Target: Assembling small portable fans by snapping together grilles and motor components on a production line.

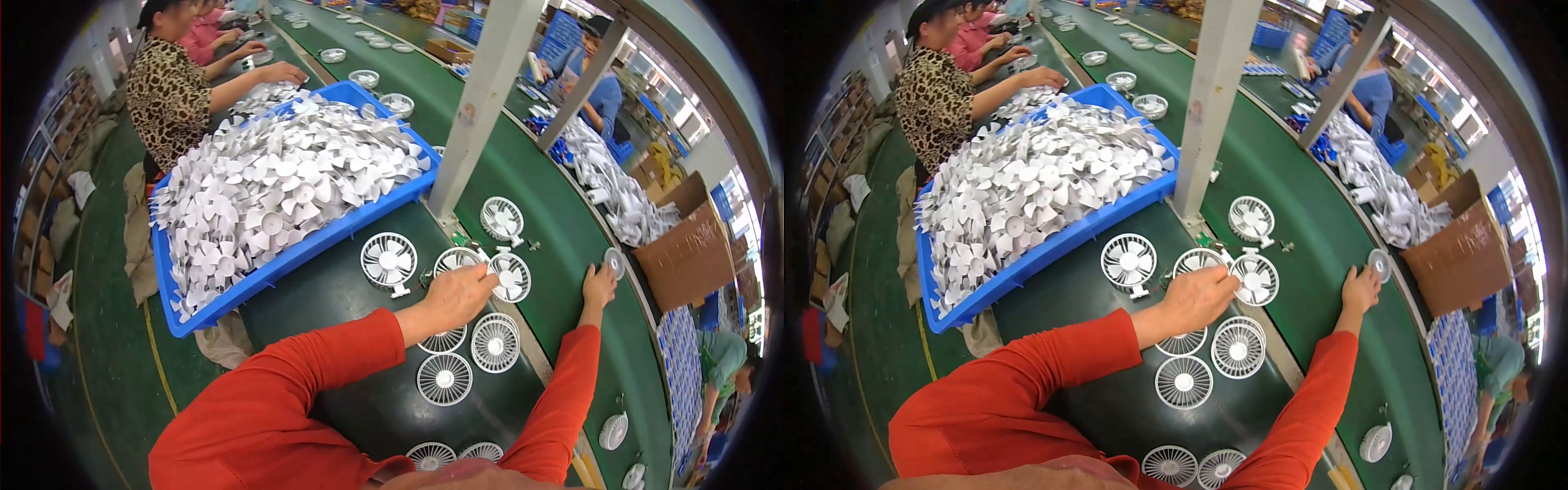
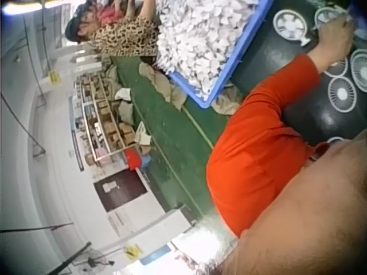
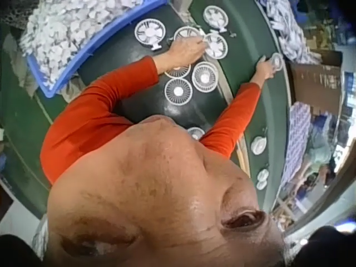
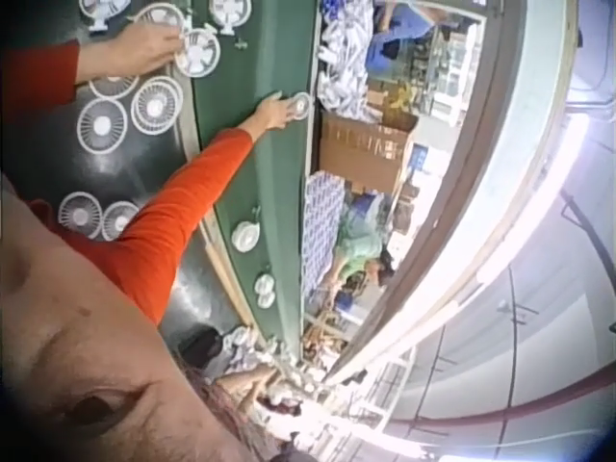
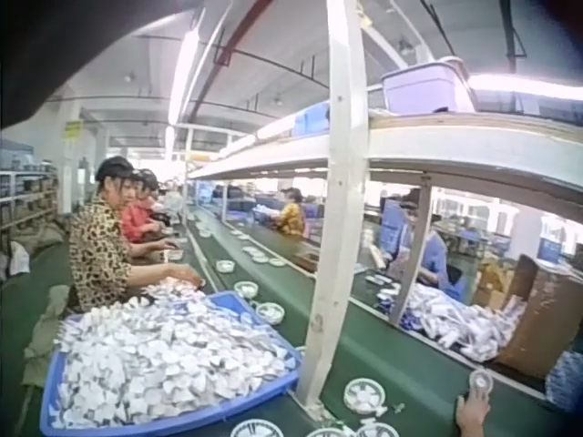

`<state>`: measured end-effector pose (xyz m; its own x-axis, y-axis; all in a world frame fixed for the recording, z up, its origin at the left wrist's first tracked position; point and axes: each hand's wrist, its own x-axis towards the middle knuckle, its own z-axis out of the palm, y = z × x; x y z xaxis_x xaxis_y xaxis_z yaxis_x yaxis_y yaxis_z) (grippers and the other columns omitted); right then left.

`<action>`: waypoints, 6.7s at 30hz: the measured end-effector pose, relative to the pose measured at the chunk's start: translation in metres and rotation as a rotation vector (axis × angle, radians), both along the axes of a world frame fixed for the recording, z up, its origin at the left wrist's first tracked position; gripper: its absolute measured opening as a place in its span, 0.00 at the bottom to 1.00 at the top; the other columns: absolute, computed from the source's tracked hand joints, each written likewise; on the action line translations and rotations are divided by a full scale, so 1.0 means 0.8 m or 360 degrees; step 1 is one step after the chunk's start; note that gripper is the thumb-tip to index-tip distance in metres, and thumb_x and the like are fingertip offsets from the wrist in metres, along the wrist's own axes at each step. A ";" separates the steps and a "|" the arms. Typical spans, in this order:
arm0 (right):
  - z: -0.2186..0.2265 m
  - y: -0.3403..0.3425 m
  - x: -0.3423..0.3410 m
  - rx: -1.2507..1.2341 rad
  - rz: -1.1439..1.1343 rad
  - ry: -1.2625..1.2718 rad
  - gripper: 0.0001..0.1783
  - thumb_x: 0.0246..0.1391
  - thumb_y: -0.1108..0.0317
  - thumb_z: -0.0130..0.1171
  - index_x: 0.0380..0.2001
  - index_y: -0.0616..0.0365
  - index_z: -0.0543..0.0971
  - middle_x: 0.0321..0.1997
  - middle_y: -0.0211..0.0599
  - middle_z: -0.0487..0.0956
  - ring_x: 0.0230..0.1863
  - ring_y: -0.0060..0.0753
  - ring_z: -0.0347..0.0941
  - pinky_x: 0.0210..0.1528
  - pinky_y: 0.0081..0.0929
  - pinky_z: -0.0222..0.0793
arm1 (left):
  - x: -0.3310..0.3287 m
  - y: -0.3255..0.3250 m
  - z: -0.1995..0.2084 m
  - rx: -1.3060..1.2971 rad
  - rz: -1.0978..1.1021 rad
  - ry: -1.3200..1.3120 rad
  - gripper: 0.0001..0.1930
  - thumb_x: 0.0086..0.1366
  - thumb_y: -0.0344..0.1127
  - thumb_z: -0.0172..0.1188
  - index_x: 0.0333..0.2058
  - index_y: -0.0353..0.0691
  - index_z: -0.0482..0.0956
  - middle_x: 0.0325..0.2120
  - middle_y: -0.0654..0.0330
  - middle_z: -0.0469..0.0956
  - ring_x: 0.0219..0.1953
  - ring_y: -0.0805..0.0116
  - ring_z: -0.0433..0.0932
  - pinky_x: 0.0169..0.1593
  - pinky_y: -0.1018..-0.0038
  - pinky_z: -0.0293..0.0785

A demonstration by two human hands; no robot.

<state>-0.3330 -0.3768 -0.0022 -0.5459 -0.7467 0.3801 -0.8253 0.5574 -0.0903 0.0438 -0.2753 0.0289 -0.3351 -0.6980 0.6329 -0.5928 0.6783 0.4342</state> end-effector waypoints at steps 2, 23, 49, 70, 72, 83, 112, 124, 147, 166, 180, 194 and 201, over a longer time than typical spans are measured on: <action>-0.010 0.008 -0.014 -0.0234 0.0086 0.0097 0.17 0.53 0.56 0.58 0.42 0.52 0.73 0.49 0.34 0.74 0.55 0.46 0.66 0.50 0.51 0.66 | -0.004 0.001 0.005 0.0009 -0.0012 0.0008 0.06 0.54 0.29 0.57 0.32 0.42 0.74 0.26 0.58 0.70 0.29 0.60 0.77 0.29 0.66 0.74; 0.073 0.310 0.093 -0.0881 0.0589 -0.2344 0.12 0.61 0.61 0.53 0.30 0.59 0.77 0.18 0.25 0.73 0.16 0.15 0.67 0.16 0.14 0.64 | -0.019 -0.029 0.032 0.0007 -0.0170 -0.0254 0.09 0.53 0.33 0.61 0.34 0.39 0.78 0.32 0.57 0.77 0.39 0.56 0.75 0.40 0.61 0.73; 0.045 0.327 0.153 -0.0123 0.0660 -0.0477 0.29 0.45 0.56 0.66 0.51 0.53 0.74 0.51 0.40 0.75 0.54 0.47 0.68 0.55 0.45 0.62 | -0.057 -0.044 0.002 0.0031 -0.0032 -0.0392 0.12 0.56 0.35 0.60 0.38 0.37 0.71 0.32 0.51 0.76 0.37 0.51 0.77 0.38 0.60 0.75; 0.130 0.340 0.248 -0.0688 0.1005 -0.0383 0.44 0.34 0.67 0.71 0.59 0.54 0.67 0.58 0.46 0.63 0.60 0.48 0.61 0.61 0.38 0.59 | -0.101 0.049 0.034 0.1729 -0.1290 0.1346 0.13 0.67 0.43 0.54 0.39 0.38 0.78 0.31 0.66 0.78 0.32 0.80 0.75 0.36 0.80 0.72; 0.128 0.341 0.249 -0.0668 0.1030 -0.0399 0.45 0.33 0.62 0.74 0.59 0.54 0.67 0.58 0.48 0.62 0.58 0.52 0.59 0.59 0.43 0.59 | -0.108 0.072 0.045 0.2226 -0.1387 0.1771 0.13 0.67 0.45 0.54 0.39 0.42 0.78 0.34 0.66 0.79 0.33 0.77 0.77 0.37 0.78 0.75; 0.083 0.308 0.246 -0.0926 0.1255 -0.0821 0.41 0.51 0.45 0.56 0.61 0.60 0.59 0.66 0.56 0.56 0.65 0.56 0.55 0.65 0.43 0.50 | -0.120 0.108 0.047 0.1722 -0.1356 0.2062 0.16 0.73 0.44 0.41 0.54 0.44 0.64 0.46 0.62 0.71 0.46 0.73 0.72 0.49 0.75 0.71; 0.059 0.322 0.247 -0.0042 0.1513 -0.0466 0.27 0.40 0.65 0.68 0.47 0.54 0.75 0.61 0.47 0.64 0.64 0.51 0.57 0.62 0.45 0.58 | -0.236 -0.096 -0.006 0.0423 -0.0662 -0.0558 0.12 0.62 0.40 0.54 0.40 0.39 0.77 0.36 0.45 0.79 0.42 0.44 0.76 0.47 0.55 0.71; 0.091 0.315 0.200 -0.0990 0.1041 -0.1456 0.13 0.49 0.67 0.65 0.37 0.62 0.78 0.30 0.32 0.79 0.32 0.21 0.73 0.36 0.23 0.70 | -0.126 -0.019 0.017 0.2037 -0.1218 0.1147 0.21 0.56 0.21 0.50 0.51 0.33 0.66 0.44 0.53 0.74 0.44 0.60 0.78 0.47 0.62 0.77; 0.056 0.304 0.232 -0.1099 0.1162 -0.1164 0.47 0.56 0.35 0.45 0.66 0.59 0.51 0.65 0.58 0.57 0.65 0.56 0.55 0.65 0.42 0.52 | -0.141 0.097 0.040 0.1655 -0.1213 0.1779 0.20 0.73 0.48 0.40 0.52 0.38 0.66 0.48 0.57 0.73 0.48 0.67 0.74 0.52 0.70 0.71; 0.092 0.469 0.042 -0.0353 0.0182 -0.1165 0.40 0.47 0.41 0.61 0.55 0.60 0.71 0.54 0.52 0.74 0.57 0.47 0.70 0.58 0.34 0.63 | -0.156 -0.012 0.045 0.0268 -0.1049 -0.0038 0.22 0.62 0.42 0.57 0.50 0.34 0.71 0.46 0.44 0.74 0.51 0.46 0.71 0.56 0.59 0.64; 0.018 0.396 -0.033 -0.0373 -0.0352 -0.0516 0.45 0.41 0.46 0.67 0.62 0.46 0.64 0.65 0.68 0.53 0.61 0.71 0.57 0.61 0.51 0.60 | -0.160 -0.120 -0.021 0.0469 -0.0648 -0.0537 0.14 0.62 0.43 0.53 0.38 0.38 0.75 0.33 0.48 0.79 0.39 0.48 0.77 0.42 0.58 0.71; 0.057 0.318 0.230 0.0016 0.1620 -0.0482 0.32 0.42 0.65 0.67 0.54 0.52 0.71 0.64 0.44 0.64 0.64 0.51 0.58 0.64 0.42 0.56 | -0.087 -0.009 0.027 0.2436 -0.1038 0.1969 0.13 0.68 0.43 0.53 0.42 0.40 0.75 0.38 0.61 0.79 0.38 0.68 0.76 0.38 0.72 0.73; 0.055 0.324 0.218 -0.0537 0.1160 -0.1101 0.14 0.50 0.65 0.62 0.41 0.58 0.78 0.41 0.42 0.80 0.44 0.43 0.76 0.47 0.35 0.70 | -0.093 0.006 0.045 0.2399 -0.1364 0.2257 0.24 0.72 0.51 0.40 0.55 0.37 0.66 0.54 0.52 0.70 0.55 0.55 0.70 0.57 0.57 0.70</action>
<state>-0.1589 -0.1172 0.0414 -0.1854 -0.8945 0.4068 -0.6599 -0.1934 -0.7260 -0.0310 -0.2706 0.0651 -0.6788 -0.7337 -0.0309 0.6391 -0.6110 0.4671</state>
